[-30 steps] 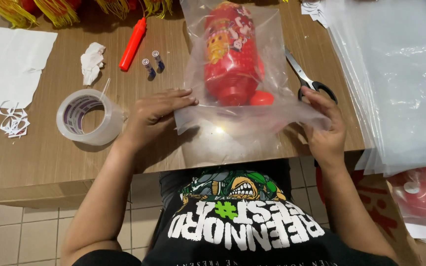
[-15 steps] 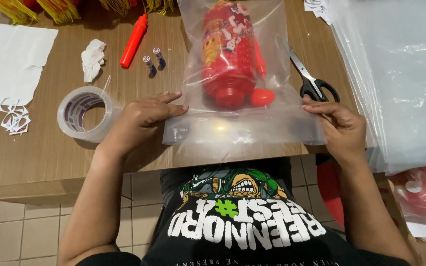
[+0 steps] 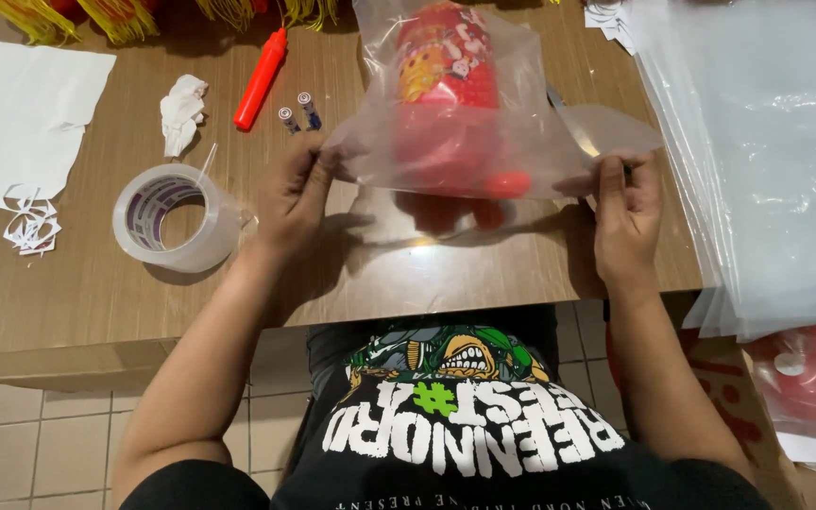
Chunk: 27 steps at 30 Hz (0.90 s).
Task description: Assembling a red toy lantern by applying stickers and inserting batteries into the handle.
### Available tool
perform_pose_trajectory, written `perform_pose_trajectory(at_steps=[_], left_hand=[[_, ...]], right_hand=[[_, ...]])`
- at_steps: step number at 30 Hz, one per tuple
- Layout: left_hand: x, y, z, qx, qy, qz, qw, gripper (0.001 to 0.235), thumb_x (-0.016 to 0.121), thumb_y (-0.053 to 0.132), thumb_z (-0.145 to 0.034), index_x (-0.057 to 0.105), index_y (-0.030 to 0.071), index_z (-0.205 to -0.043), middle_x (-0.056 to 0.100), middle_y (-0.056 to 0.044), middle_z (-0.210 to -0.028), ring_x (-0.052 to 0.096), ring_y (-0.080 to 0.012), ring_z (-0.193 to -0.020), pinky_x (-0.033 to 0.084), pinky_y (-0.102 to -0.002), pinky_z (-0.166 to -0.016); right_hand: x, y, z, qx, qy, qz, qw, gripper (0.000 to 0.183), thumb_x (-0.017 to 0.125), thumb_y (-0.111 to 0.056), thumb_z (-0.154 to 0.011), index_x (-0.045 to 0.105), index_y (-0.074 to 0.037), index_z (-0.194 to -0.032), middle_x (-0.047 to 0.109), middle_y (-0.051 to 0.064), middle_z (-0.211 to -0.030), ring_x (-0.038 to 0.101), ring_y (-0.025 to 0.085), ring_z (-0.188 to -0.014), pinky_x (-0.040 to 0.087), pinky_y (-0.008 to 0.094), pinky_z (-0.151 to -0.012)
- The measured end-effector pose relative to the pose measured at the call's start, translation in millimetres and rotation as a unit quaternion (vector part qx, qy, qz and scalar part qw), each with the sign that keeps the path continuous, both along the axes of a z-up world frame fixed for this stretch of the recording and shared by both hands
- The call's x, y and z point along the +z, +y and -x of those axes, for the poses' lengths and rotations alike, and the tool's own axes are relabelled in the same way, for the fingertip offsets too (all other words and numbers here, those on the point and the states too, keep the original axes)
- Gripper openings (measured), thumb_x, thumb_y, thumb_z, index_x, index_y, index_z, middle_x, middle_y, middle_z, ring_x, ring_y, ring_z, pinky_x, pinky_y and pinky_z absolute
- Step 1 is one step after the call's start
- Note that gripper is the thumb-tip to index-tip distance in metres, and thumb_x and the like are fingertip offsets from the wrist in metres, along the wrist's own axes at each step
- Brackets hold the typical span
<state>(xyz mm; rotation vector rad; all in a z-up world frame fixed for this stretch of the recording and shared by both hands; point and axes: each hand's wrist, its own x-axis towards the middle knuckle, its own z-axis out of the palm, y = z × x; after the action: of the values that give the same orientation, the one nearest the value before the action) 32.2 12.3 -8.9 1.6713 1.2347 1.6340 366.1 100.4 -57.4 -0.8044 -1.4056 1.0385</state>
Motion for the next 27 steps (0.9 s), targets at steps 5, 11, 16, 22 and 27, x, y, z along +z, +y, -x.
perform_pose_trajectory(at_steps=[5,11,16,22,27], left_hand=[[-25.7,26.9,1.9,0.051,0.011,-0.113,0.992,0.023,0.049,0.018,-0.111,0.065,0.005,-0.101,0.061,-0.006,-0.067,0.061,-0.02,-0.065,0.053,-0.034,-0.075],[-26.3,30.4,-3.0,0.116,-0.01,-0.089,0.989,0.025,0.047,0.022,-0.113,0.063,0.007,-0.1,0.05,-0.004,-0.06,0.053,-0.0154,-0.059,0.049,-0.03,-0.065],[-16.7,26.5,-8.7,0.13,-0.04,-0.033,0.99,0.023,0.049,0.021,-0.112,0.06,0.011,-0.095,0.051,-0.001,-0.056,0.053,-0.0109,-0.058,0.046,-0.025,-0.062],[-38.7,41.5,4.3,0.137,-0.106,0.072,0.982,0.025,0.055,0.017,-0.108,0.061,0.011,-0.084,0.049,-0.002,-0.051,0.051,-0.0099,-0.052,0.042,-0.022,-0.053],[-72.5,67.0,25.8,0.169,-0.082,0.082,0.979,0.026,0.061,0.014,-0.103,0.062,0.012,-0.077,0.043,0.001,-0.051,0.045,-0.0087,-0.05,0.04,-0.024,-0.049]], right_hand=[[13.0,8.5,11.6,-0.035,-0.013,-0.061,0.997,0.016,0.035,-0.028,-0.118,0.04,-0.013,-0.116,0.069,0.011,-0.096,0.066,0.015,-0.096,0.053,0.031,-0.1],[-4.4,18.7,6.9,-0.083,-0.051,-0.124,0.987,0.017,0.039,-0.024,-0.12,0.042,-0.012,-0.107,0.05,0.001,-0.086,0.053,0.01,-0.085,0.048,0.028,-0.093],[12.1,8.2,12.8,-0.071,-0.064,-0.074,0.993,0.02,0.038,-0.021,-0.121,0.046,-0.008,-0.108,0.059,0.007,-0.073,0.061,0.014,-0.073,0.054,0.028,-0.083],[19.2,4.4,16.7,-0.078,-0.072,0.039,0.994,0.022,0.049,-0.022,-0.118,0.055,-0.01,-0.101,0.056,0.002,-0.067,0.061,0.009,-0.064,0.055,0.022,-0.069],[30.8,1.8,25.0,-0.093,-0.089,0.076,0.989,0.021,0.055,-0.021,-0.114,0.057,-0.011,-0.096,0.053,-0.001,-0.069,0.057,0.007,-0.064,0.053,0.022,-0.064]])
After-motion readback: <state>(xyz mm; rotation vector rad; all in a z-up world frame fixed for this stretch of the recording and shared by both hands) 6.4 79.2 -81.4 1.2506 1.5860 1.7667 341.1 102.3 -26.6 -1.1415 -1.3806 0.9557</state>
